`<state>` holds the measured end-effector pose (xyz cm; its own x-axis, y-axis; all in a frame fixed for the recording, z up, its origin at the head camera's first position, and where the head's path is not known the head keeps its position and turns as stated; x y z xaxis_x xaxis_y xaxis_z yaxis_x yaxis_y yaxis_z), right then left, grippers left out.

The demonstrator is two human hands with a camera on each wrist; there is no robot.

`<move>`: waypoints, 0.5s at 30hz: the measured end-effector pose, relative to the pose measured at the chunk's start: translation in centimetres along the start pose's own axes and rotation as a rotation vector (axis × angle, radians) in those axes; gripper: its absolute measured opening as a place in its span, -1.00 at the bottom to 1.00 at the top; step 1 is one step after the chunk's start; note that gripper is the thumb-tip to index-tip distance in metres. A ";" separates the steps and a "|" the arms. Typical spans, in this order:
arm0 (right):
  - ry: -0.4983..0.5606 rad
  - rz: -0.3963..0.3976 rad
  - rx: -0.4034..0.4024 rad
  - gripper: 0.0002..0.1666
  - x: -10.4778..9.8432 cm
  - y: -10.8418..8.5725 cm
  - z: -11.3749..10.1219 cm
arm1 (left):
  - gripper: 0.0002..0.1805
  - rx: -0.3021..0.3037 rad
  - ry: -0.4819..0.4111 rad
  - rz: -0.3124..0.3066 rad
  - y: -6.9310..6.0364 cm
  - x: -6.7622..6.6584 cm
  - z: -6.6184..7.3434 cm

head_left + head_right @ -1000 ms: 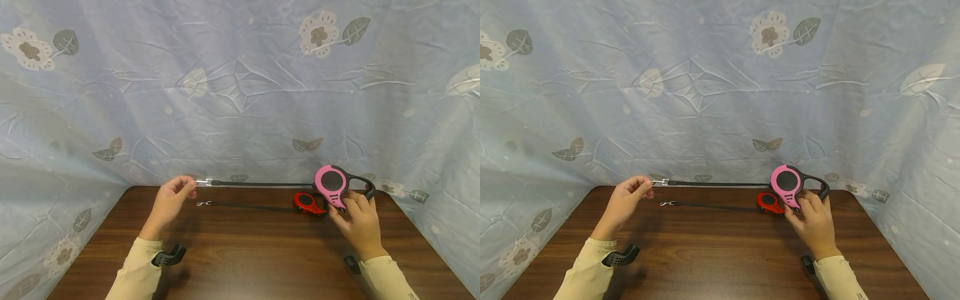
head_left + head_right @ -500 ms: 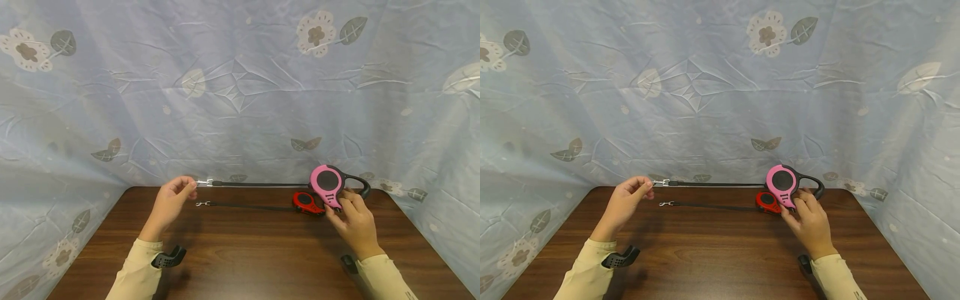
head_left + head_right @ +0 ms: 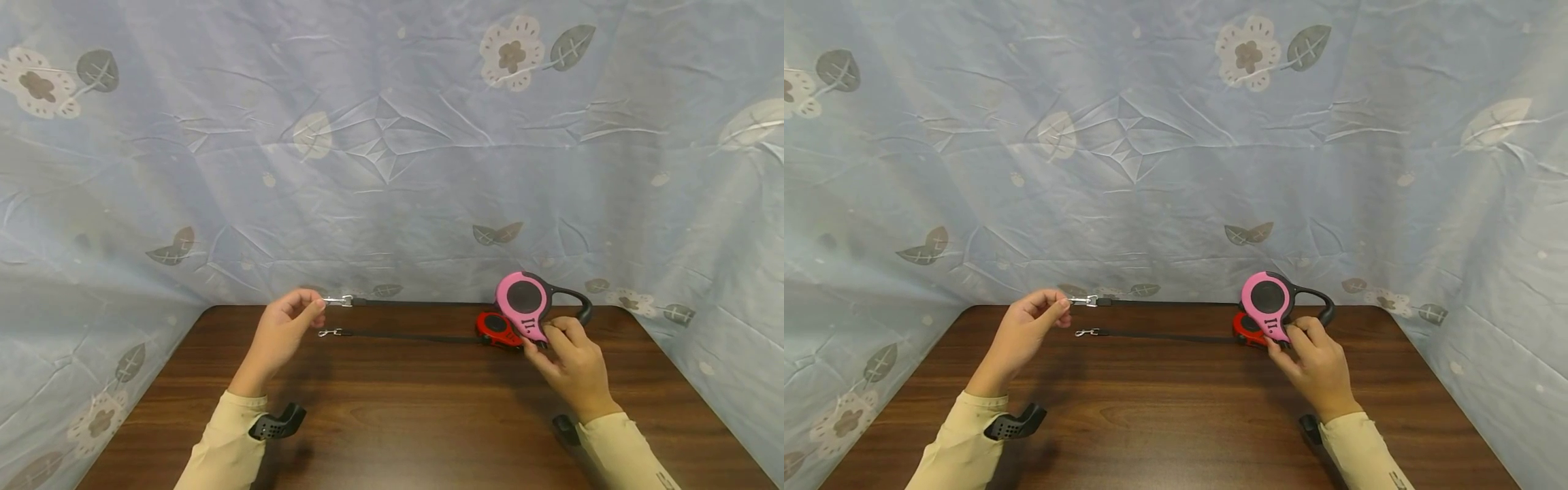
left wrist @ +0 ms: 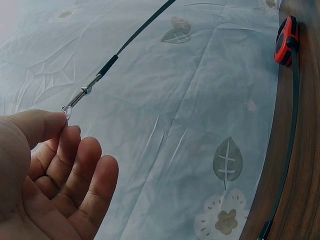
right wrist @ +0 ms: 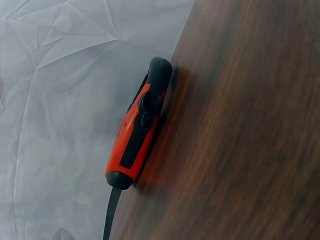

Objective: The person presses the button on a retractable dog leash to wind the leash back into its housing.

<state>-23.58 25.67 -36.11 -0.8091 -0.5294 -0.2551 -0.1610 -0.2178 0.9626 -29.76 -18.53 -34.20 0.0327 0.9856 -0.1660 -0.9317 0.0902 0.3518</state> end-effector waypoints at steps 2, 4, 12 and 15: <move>0.001 -0.003 -0.005 -0.40 0.0 0.1 -0.1 | -0.75 0.004 0.002 -0.003 0.0 0.1 0.0; 0.003 -0.004 -0.011 -0.39 -0.1 0.1 -0.3 | -0.76 0.009 0.002 -0.005 0.0 0.1 0.1; 0.016 0.004 -0.037 -0.40 -0.1 0.4 -0.9 | -0.75 0.021 0.009 -0.033 0.0 0.4 0.0; 0.013 0.010 -0.037 -0.40 -0.1 0.4 -1.0 | -0.74 0.026 0.013 -0.036 0.0 0.5 0.0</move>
Point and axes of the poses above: each hand's wrist, its own y-axis towards the middle knuckle, its own x-axis out of the palm, z = x × y, the point moved 7 cm from there along y, towards the middle knuckle, and after that the axes turned 7 degrees about -y, right-handed, at the moved point
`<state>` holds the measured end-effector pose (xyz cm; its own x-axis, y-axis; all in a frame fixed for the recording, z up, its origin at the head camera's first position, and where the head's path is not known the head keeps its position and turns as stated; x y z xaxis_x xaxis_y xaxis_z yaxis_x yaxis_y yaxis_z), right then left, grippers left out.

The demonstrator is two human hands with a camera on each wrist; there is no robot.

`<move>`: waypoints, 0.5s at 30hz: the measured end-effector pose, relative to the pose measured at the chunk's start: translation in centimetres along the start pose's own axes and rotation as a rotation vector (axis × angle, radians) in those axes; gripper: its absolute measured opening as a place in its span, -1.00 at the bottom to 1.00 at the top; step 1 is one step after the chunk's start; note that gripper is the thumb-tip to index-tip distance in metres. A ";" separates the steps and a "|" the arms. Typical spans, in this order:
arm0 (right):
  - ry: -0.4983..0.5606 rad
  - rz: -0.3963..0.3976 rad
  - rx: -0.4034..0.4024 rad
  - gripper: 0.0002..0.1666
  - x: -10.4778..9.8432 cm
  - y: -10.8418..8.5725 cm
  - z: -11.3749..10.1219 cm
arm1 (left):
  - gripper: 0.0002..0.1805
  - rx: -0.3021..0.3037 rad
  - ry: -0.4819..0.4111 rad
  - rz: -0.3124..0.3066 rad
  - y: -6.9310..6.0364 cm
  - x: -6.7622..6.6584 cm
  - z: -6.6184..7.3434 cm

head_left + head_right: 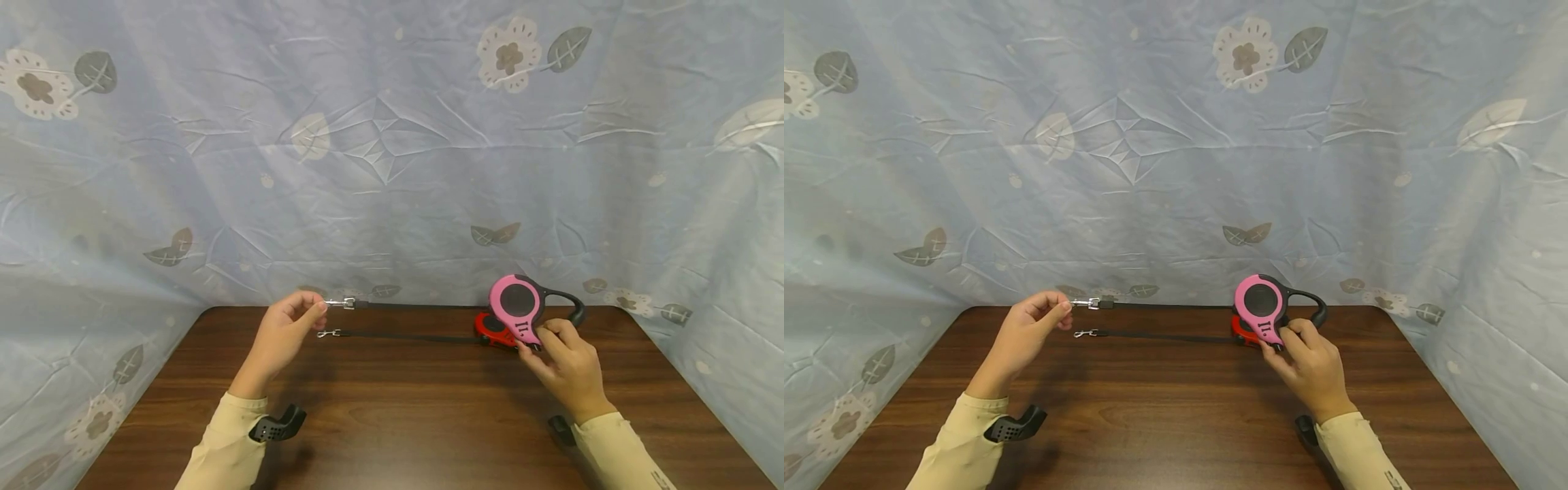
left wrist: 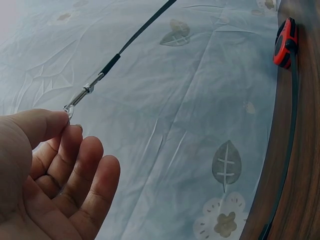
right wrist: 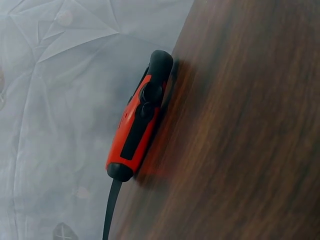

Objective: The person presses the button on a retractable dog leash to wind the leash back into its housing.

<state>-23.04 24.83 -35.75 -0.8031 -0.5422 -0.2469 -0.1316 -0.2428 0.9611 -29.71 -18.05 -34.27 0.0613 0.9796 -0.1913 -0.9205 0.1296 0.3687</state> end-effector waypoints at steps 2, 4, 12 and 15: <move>-0.004 0.000 0.000 -0.41 0.1 0.0 -0.1 | -0.74 0.000 0.002 0.004 0.0 0.0 0.0; -0.002 -0.003 -0.001 -0.42 0.2 -0.1 -0.1 | -0.75 -0.002 0.006 0.009 0.0 0.0 0.0; -0.010 -0.031 -0.012 -0.45 0.5 -0.4 -0.2 | -0.81 0.000 0.029 -0.006 0.0 0.2 0.0; -0.007 -0.031 -0.013 -0.45 0.6 -0.5 -0.2 | -0.79 0.006 0.044 -0.008 -0.1 0.3 0.2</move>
Point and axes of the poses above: each hand's wrist, its own y-axis towards the middle knuckle, its own x-axis out of the palm, z = x × y, the point moved 7 cm from there along y, towards the middle knuckle, and after that the axes turned 7 degrees about -y, right-handed, at the moved point
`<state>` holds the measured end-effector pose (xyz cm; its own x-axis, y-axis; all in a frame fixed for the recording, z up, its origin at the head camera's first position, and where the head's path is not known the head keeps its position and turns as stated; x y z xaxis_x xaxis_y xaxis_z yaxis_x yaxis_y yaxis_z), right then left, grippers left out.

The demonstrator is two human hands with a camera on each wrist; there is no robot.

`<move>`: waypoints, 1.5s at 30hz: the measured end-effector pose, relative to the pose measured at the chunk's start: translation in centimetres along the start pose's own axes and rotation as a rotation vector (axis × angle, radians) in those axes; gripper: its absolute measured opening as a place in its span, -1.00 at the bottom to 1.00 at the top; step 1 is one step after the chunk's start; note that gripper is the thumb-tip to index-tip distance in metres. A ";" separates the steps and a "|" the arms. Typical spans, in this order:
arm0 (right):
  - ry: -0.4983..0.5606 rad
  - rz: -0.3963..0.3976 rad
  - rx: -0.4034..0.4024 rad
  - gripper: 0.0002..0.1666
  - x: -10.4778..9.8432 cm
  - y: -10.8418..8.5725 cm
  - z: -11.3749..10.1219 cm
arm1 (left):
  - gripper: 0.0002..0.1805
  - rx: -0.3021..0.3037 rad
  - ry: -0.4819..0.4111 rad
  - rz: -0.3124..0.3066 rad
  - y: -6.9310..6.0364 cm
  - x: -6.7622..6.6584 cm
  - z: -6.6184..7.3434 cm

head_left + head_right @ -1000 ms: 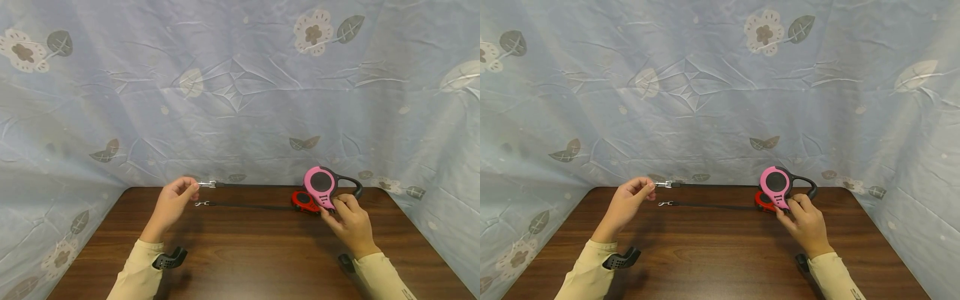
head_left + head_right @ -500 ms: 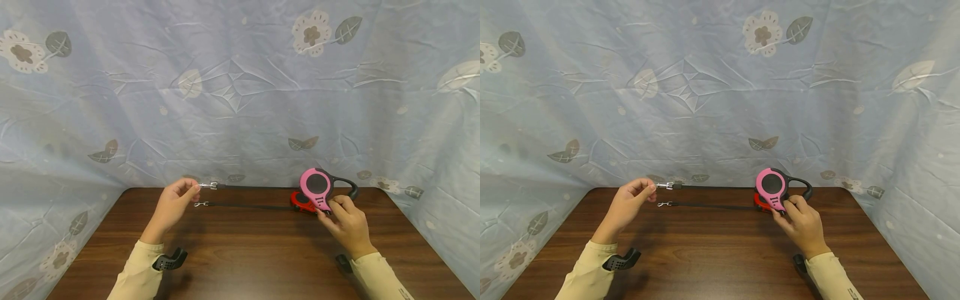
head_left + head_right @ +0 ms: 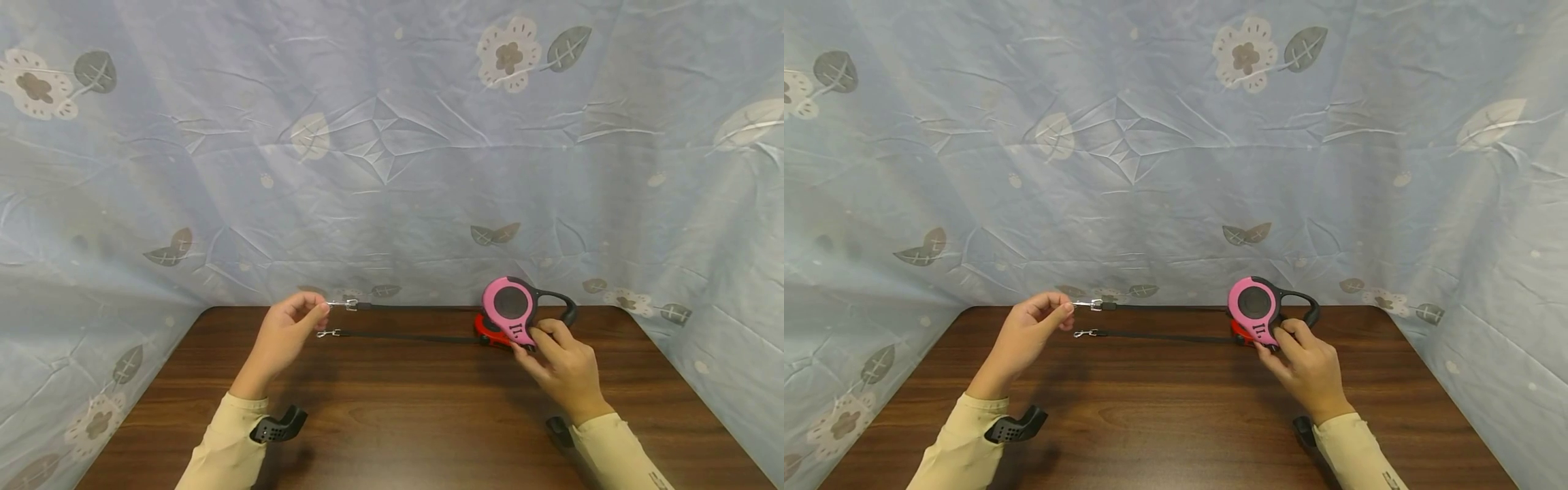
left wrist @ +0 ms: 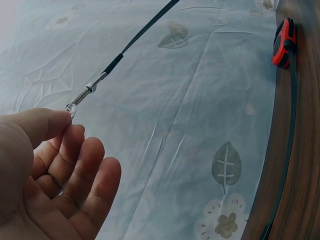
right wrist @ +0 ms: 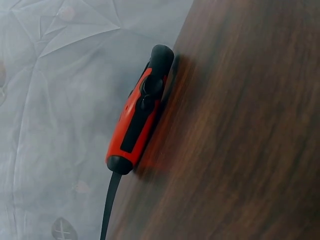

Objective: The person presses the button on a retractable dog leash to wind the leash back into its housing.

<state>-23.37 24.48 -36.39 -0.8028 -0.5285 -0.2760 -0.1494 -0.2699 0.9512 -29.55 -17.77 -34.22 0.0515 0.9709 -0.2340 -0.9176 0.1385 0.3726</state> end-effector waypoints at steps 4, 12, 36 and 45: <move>0.002 -0.012 -0.004 -0.45 0.1 0.0 -0.1 | -0.80 0.018 0.036 -0.006 -0.1 0.1 0.2; 0.006 -0.059 -0.009 -0.43 0.5 -0.2 -0.2 | -0.84 0.033 0.087 -0.014 -0.2 0.3 0.4; 0.003 -0.078 -0.038 -0.45 1.1 -0.5 -1.0 | -0.85 0.032 0.086 -0.076 -0.4 1.9 0.6; 0.011 -0.077 -0.042 -0.45 1.2 -0.3 -1.4 | -0.85 0.040 0.103 -0.081 -0.5 2.3 0.7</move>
<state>-23.49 22.84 -37.23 -0.7833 -0.5136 -0.3503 -0.1864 -0.3435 0.9205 -28.70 -15.49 -34.27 0.0827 0.9312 -0.3550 -0.8956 0.2256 0.3833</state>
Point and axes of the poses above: each hand's wrist, its own y-axis towards the middle knuckle, its own x-axis out of the palm, z = x × y, the point moved 7 cm from there along y, towards the middle knuckle, and after that the axes turned 7 degrees about -y, right-handed, at the moved point
